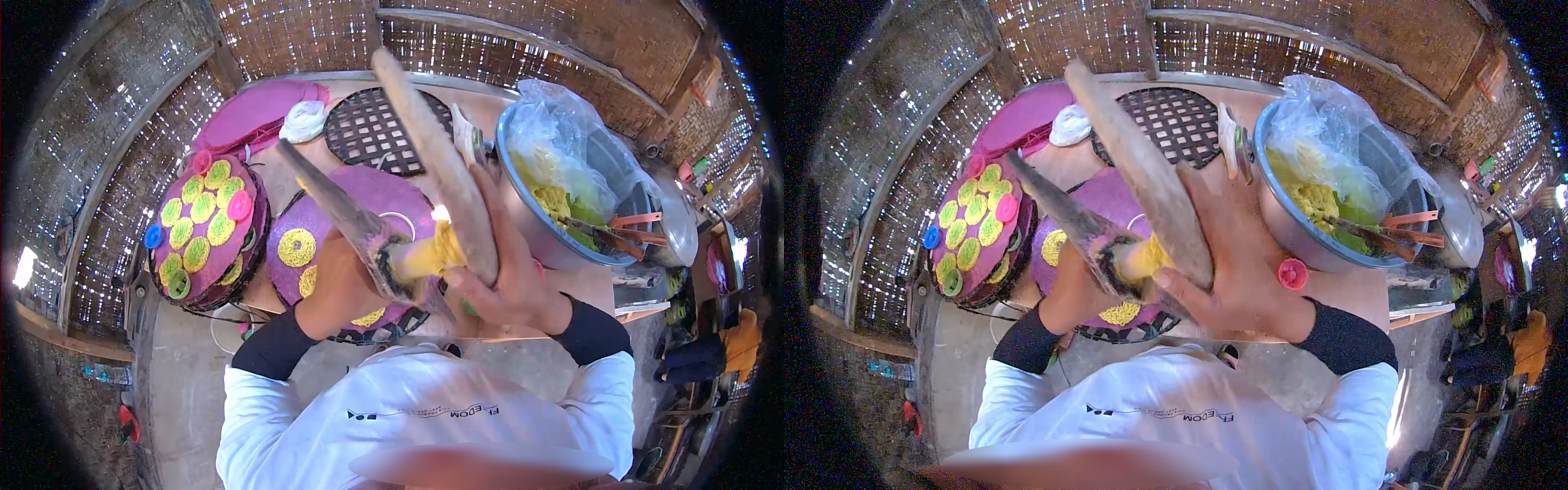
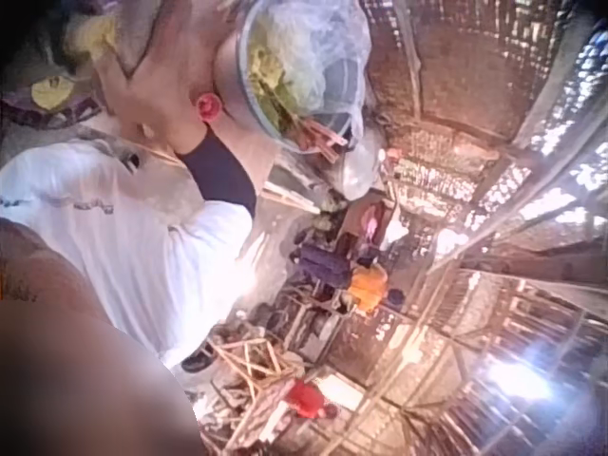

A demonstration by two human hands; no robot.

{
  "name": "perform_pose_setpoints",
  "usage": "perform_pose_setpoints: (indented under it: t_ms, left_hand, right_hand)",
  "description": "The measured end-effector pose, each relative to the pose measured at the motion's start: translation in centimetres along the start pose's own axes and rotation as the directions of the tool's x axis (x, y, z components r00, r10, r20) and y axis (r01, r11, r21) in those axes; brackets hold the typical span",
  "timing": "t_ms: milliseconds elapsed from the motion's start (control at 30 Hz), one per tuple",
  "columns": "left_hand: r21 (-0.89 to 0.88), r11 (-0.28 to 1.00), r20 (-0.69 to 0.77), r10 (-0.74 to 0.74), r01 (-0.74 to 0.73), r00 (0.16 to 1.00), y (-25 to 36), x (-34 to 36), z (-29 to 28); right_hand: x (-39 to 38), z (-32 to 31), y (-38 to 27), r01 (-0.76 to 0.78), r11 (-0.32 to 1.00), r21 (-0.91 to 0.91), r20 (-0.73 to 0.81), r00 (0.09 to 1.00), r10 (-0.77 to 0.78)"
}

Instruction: The person prepares food items by using a wooden stick to scoop a yellow paste from a container and stuffing it into a hollowed plant part, then placing the items onto a tray.

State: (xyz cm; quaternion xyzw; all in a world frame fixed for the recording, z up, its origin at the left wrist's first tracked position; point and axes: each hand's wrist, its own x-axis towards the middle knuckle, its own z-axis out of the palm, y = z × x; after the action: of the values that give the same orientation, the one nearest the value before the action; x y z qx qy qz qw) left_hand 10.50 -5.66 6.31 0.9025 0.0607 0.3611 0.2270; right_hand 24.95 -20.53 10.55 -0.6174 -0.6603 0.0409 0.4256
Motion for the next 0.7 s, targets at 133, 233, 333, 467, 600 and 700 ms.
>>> perform_pose_setpoints:
  t_ms: [133,233,333,467,600,700]
  left_hand:
    - [-0.023,0.999,0.102,-0.028,0.030,0.994,0.0,-2.3,1.5]
    - [-0.002,0.989,0.405,-0.133,0.147,0.904,-1.6,-4.0,2.3]
    - [-0.349,0.918,0.238,-0.105,0.186,0.966,-5.1,-4.9,4.7]
    - [-0.082,0.986,0.144,-0.131,0.144,0.981,-3.5,-1.6,3.9]
    - [0.145,0.985,-0.150,-0.074,0.096,0.986,-2.0,-1.9,5.4]
    - [0.086,0.972,-0.113,-0.207,0.217,0.972,-0.9,-4.1,7.2]
  right_hand:
    - [-2.9,3.8,0.7,0.019,1.000,0.005,0.014,1.000,-0.019]
    - [-4.8,5.9,0.7,-0.152,0.961,0.230,0.004,0.988,0.155]
    - [-6.3,7.7,1.3,-0.389,0.572,0.722,0.120,0.884,0.451]
    - [-11.0,10.3,3.2,-0.481,-0.214,0.850,0.525,0.748,0.405]
    - [-12.6,8.5,4.3,-0.370,0.090,0.925,0.211,0.694,0.689]
    - [-13.9,5.4,3.9,-0.359,0.165,0.919,0.126,0.663,0.738]
